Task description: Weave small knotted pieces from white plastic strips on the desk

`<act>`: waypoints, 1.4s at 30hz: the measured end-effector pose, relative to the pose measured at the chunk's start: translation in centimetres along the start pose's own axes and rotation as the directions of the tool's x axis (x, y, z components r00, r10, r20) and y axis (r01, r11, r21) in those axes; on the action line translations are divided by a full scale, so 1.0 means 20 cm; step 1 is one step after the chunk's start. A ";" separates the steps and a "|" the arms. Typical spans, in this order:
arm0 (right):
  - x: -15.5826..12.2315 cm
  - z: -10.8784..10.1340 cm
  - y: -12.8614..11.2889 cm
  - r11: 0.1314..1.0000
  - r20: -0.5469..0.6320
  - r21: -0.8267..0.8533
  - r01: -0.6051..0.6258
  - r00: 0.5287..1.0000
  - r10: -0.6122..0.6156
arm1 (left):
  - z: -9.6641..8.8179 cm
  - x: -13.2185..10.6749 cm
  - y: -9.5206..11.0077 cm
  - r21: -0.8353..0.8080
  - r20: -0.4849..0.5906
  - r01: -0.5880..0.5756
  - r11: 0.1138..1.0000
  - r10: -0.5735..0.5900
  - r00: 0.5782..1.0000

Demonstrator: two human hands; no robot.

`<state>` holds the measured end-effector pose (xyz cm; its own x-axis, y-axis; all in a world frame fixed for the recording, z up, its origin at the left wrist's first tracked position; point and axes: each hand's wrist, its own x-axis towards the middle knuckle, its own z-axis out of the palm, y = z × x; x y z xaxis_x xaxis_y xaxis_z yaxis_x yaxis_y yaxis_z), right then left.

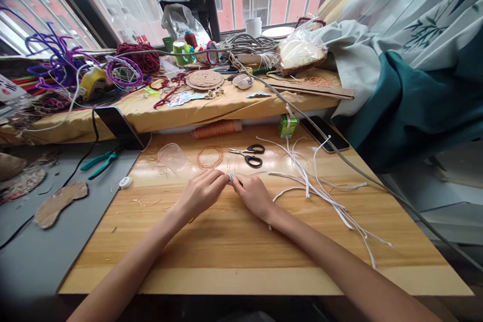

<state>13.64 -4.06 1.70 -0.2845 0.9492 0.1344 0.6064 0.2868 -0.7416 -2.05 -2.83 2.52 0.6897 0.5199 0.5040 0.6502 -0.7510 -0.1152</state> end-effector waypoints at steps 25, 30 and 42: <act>0.04 -0.01 0.05 0.900 -0.097 0.399 -0.173 0.969 0.229 | -0.02 0.02 0.01 -0.479 0.138 0.167 0.862 -0.114 0.984; 0.05 -0.02 0.06 0.807 -0.047 0.555 -0.199 0.962 0.270 | -0.02 0.02 0.00 -0.560 0.202 0.241 0.793 -0.151 0.968; 0.06 -0.06 0.07 0.670 0.221 0.677 -0.304 0.953 0.209 | 0.02 0.03 -0.05 -0.638 0.298 0.382 0.668 -0.243 0.923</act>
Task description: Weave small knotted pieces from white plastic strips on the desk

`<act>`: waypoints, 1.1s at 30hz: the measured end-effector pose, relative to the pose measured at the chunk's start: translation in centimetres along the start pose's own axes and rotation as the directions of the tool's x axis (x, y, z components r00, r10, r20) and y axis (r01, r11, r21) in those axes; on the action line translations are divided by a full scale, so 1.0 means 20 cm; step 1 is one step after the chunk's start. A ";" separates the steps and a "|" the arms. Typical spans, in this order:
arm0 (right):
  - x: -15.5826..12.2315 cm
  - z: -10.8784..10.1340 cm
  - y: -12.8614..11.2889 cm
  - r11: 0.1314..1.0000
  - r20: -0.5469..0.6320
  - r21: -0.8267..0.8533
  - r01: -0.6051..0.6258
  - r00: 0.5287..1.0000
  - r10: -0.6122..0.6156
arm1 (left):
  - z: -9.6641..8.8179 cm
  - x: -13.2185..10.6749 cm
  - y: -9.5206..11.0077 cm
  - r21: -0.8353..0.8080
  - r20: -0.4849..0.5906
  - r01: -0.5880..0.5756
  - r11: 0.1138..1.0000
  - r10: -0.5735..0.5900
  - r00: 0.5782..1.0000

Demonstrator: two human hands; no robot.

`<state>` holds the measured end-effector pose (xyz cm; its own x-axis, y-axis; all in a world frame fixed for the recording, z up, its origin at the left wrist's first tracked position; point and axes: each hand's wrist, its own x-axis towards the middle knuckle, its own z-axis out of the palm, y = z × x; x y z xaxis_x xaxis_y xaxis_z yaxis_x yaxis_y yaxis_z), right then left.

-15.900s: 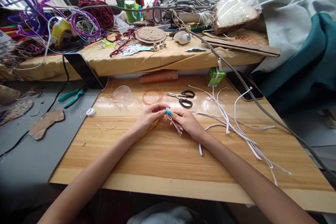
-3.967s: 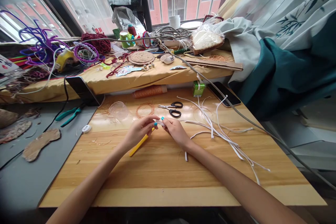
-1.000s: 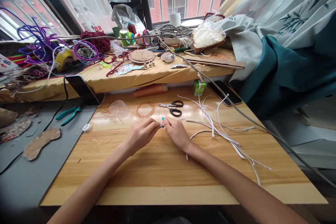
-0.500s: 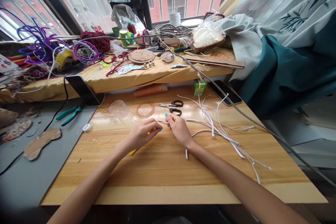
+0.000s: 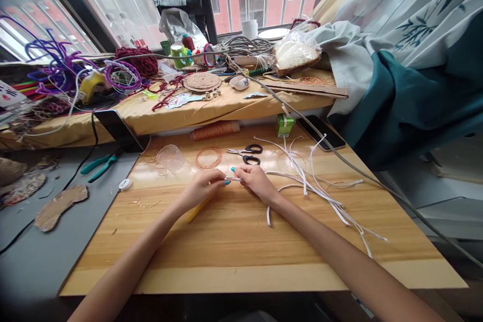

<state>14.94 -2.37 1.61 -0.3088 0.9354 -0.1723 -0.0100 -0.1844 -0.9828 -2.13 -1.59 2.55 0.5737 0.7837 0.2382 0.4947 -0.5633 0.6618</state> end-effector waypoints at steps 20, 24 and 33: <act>-0.05 0.08 0.01 0.720 -0.013 -0.646 0.255 0.939 -0.344 | -0.02 -0.04 0.02 0.709 0.046 -0.315 0.631 0.405 0.913; -0.05 0.07 0.00 0.749 -0.088 -0.632 0.198 0.942 -0.324 | -0.01 -0.04 0.03 0.697 0.024 -0.316 0.644 0.420 0.907; -0.02 0.04 0.01 0.900 -0.220 -0.423 0.103 0.952 -0.212 | 0.01 -0.03 0.05 0.568 -0.020 -0.321 0.758 0.403 0.915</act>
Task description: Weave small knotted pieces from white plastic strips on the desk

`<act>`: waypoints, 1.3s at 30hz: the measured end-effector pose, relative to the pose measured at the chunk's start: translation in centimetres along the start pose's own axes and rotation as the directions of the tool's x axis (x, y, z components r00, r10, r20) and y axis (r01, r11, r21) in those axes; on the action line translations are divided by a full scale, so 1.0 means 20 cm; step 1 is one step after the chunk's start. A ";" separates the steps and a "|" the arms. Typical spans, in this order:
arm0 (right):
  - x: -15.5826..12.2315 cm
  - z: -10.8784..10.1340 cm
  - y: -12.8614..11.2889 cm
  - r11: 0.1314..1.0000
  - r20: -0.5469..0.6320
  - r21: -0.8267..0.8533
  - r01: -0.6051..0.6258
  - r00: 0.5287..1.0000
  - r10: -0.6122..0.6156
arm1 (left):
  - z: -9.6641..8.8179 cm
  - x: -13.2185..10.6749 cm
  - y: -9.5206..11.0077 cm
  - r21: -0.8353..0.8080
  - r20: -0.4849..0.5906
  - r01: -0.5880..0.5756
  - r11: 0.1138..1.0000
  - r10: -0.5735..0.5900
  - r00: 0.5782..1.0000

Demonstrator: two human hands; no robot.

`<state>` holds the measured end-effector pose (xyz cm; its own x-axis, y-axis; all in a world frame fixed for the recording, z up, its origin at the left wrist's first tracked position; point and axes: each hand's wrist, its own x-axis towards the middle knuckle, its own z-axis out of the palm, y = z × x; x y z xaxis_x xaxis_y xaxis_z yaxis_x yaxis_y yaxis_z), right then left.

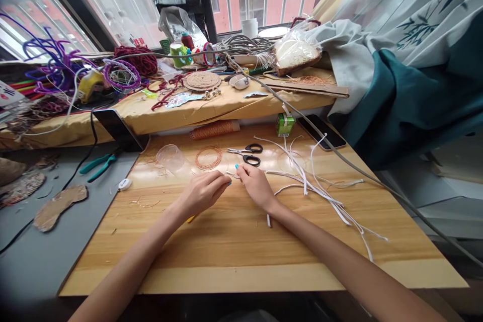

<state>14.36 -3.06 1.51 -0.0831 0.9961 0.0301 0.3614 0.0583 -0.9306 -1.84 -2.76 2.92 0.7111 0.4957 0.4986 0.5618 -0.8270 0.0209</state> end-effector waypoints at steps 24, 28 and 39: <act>0.01 -0.01 -0.01 0.965 0.255 0.259 -0.045 0.967 -0.023 | 0.05 -0.01 -0.06 -0.287 0.131 0.252 0.924 -0.223 0.966; -0.01 0.00 -0.02 0.983 0.209 -0.028 0.181 0.963 -0.171 | 0.05 -0.01 -0.06 -0.103 0.038 0.154 0.983 -0.151 0.988; -0.04 0.02 0.00 0.896 0.130 -0.305 0.322 0.946 -0.296 | 0.00 -0.02 -0.06 0.254 0.063 -0.046 0.966 0.031 0.998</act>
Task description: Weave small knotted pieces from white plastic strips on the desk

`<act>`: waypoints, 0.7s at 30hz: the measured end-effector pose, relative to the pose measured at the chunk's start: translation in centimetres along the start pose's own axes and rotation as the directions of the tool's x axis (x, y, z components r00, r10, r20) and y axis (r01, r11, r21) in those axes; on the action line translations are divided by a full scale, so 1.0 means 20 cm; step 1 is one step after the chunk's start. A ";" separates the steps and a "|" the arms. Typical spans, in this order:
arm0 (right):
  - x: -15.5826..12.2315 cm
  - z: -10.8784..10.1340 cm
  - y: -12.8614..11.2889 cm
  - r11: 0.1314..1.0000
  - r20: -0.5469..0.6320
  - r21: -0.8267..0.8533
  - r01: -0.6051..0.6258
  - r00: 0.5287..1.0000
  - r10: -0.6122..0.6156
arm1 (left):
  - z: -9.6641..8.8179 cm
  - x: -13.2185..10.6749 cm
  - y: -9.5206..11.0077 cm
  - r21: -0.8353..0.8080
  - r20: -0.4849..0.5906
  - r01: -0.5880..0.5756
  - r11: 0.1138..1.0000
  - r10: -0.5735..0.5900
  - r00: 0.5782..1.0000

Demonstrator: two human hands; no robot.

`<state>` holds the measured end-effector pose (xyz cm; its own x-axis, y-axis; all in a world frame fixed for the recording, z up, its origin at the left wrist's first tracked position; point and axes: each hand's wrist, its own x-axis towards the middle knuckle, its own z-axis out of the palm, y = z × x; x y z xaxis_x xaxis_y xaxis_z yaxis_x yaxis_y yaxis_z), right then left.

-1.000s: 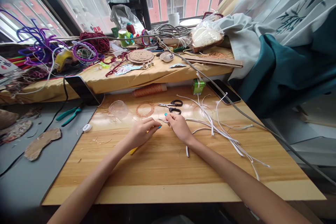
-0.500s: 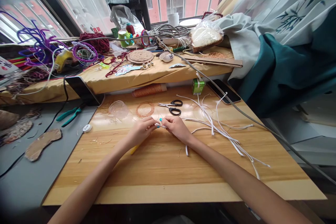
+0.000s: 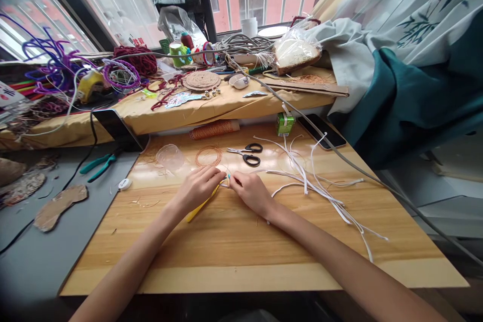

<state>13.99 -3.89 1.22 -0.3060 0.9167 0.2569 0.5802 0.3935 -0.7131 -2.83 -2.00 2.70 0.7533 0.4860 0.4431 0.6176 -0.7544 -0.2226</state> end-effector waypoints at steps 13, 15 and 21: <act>0.00 0.00 0.01 0.998 0.026 -0.050 -0.040 0.999 0.041 | -0.03 0.00 0.00 0.050 0.005 -0.117 0.992 0.117 0.993; 0.00 0.00 0.00 0.997 0.017 -0.056 -0.061 0.998 0.062 | -0.03 0.00 0.01 0.053 0.004 -0.135 0.989 0.135 0.991; 0.01 0.00 -0.01 0.995 -0.004 -0.050 -0.088 0.996 0.087 | -0.04 0.00 0.02 0.063 -0.030 -0.140 0.988 0.142 0.989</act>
<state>13.89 -3.86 1.48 -0.2511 0.9479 0.1962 0.6420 0.3147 -0.6991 -2.76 -2.68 3.19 0.8265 0.3604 0.4324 0.5187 -0.7860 -0.3365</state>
